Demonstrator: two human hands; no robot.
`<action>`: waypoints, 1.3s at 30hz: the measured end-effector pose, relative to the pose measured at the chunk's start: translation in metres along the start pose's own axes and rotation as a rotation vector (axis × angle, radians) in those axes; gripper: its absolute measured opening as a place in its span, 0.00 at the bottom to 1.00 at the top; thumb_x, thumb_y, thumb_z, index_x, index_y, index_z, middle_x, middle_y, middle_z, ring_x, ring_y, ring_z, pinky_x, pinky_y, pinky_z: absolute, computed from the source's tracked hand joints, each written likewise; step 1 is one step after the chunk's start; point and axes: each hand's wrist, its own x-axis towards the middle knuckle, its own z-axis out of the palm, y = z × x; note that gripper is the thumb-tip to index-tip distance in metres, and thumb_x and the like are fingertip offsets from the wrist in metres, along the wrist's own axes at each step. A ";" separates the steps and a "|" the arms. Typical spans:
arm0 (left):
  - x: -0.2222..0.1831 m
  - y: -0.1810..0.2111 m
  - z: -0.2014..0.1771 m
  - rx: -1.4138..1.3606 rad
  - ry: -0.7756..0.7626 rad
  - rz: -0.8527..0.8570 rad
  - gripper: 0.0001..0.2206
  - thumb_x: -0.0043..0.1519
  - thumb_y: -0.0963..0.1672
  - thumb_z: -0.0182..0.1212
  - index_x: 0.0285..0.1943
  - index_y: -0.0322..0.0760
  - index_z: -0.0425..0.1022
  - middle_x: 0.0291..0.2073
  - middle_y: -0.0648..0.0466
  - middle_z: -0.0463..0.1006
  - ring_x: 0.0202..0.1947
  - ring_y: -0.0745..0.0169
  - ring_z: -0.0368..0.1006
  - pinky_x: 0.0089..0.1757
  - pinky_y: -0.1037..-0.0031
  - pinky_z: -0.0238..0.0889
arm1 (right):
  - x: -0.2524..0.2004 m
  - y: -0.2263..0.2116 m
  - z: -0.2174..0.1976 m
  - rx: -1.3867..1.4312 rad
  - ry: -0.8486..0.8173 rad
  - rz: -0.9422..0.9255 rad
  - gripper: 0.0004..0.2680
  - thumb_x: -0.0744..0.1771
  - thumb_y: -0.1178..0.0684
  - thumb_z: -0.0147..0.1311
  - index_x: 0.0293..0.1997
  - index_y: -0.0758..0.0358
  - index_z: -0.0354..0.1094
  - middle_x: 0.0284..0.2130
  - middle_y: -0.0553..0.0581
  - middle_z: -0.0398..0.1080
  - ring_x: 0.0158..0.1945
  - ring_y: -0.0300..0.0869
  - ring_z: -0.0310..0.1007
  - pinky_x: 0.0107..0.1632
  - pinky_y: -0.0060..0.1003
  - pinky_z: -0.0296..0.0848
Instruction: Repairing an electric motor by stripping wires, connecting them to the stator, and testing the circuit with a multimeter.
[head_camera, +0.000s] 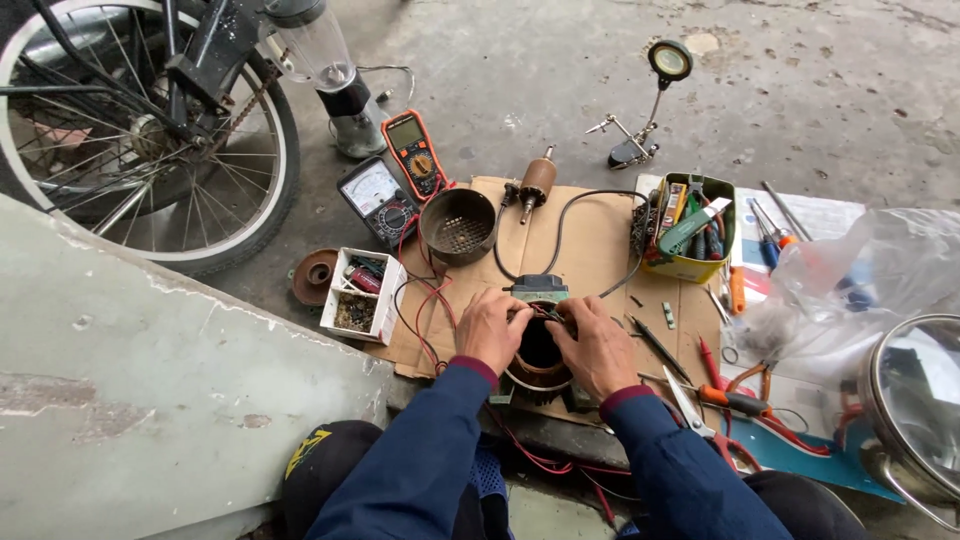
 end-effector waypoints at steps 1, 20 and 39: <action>0.006 -0.008 0.000 0.002 -0.001 -0.004 0.08 0.67 0.52 0.67 0.44 0.53 0.87 0.40 0.55 0.79 0.52 0.51 0.78 0.53 0.60 0.72 | 0.003 0.003 0.003 0.002 -0.004 0.000 0.11 0.70 0.40 0.61 0.56 0.43 0.73 0.45 0.54 0.74 0.49 0.63 0.83 0.51 0.58 0.82; 0.034 -0.021 -0.014 -0.211 -0.405 -0.301 0.14 0.57 0.54 0.63 0.38 0.49 0.89 0.56 0.59 0.89 0.63 0.45 0.80 0.58 0.57 0.71 | 0.009 0.020 0.017 0.006 0.112 -0.116 0.05 0.71 0.46 0.60 0.51 0.42 0.70 0.40 0.54 0.71 0.45 0.63 0.82 0.45 0.57 0.83; 0.007 -0.006 0.009 0.462 0.237 0.517 0.06 0.59 0.44 0.70 0.41 0.52 0.78 0.29 0.59 0.78 0.40 0.57 0.78 0.45 0.64 0.70 | 0.009 0.031 0.023 0.051 0.110 -0.103 0.06 0.70 0.43 0.61 0.51 0.42 0.71 0.40 0.54 0.72 0.43 0.64 0.81 0.44 0.59 0.82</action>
